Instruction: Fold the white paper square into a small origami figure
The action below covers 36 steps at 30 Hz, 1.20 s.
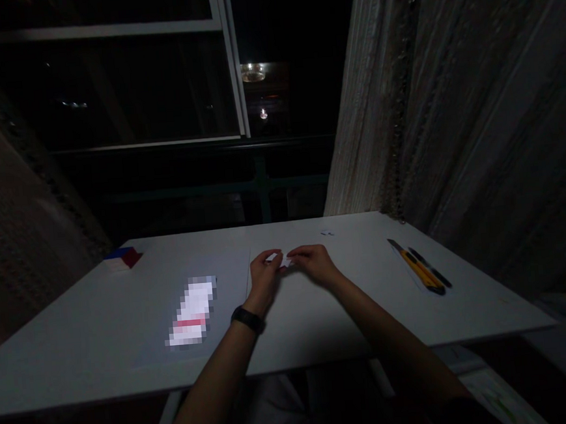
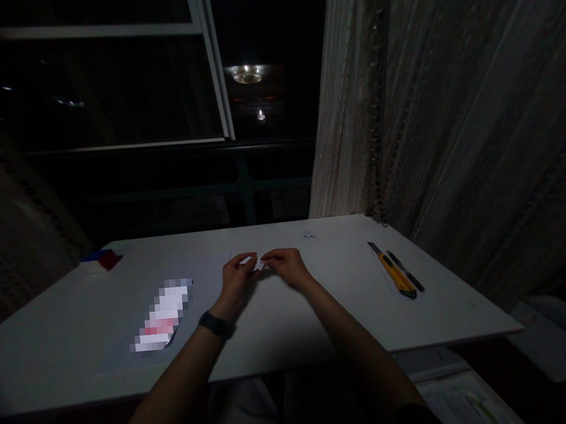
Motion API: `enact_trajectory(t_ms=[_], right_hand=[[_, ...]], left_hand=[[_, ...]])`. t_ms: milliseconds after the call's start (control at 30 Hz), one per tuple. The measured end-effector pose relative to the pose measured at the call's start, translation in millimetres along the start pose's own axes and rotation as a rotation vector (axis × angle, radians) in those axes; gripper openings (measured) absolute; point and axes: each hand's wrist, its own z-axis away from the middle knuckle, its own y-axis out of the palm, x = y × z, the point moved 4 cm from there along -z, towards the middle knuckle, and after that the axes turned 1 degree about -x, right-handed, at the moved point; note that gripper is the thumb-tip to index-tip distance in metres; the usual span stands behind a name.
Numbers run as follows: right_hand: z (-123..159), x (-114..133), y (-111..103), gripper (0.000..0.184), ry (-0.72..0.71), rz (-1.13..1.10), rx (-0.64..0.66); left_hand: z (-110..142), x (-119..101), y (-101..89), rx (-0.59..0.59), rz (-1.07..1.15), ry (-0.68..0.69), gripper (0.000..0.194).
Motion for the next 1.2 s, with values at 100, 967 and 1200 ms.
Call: enact_trajectory(t_ms=[100, 967, 1200], right_hand=[[0, 0, -1, 0.016, 0.006, -0.017, 0.063], [-5, -6, -1, 0.017, 0.036, -0.087, 0.030], [-5, -11, -3, 0.014, 0.071, -0.044, -0.088]], left_hand=[[1, -4, -0.1, 0.006, -0.079, 0.041, 0.036], [7, -14, 6.9, 0.096, -0.249, 0.153, 0.028], [10, -15, 9.4, 0.126, -0.343, 0.251, 0.024]])
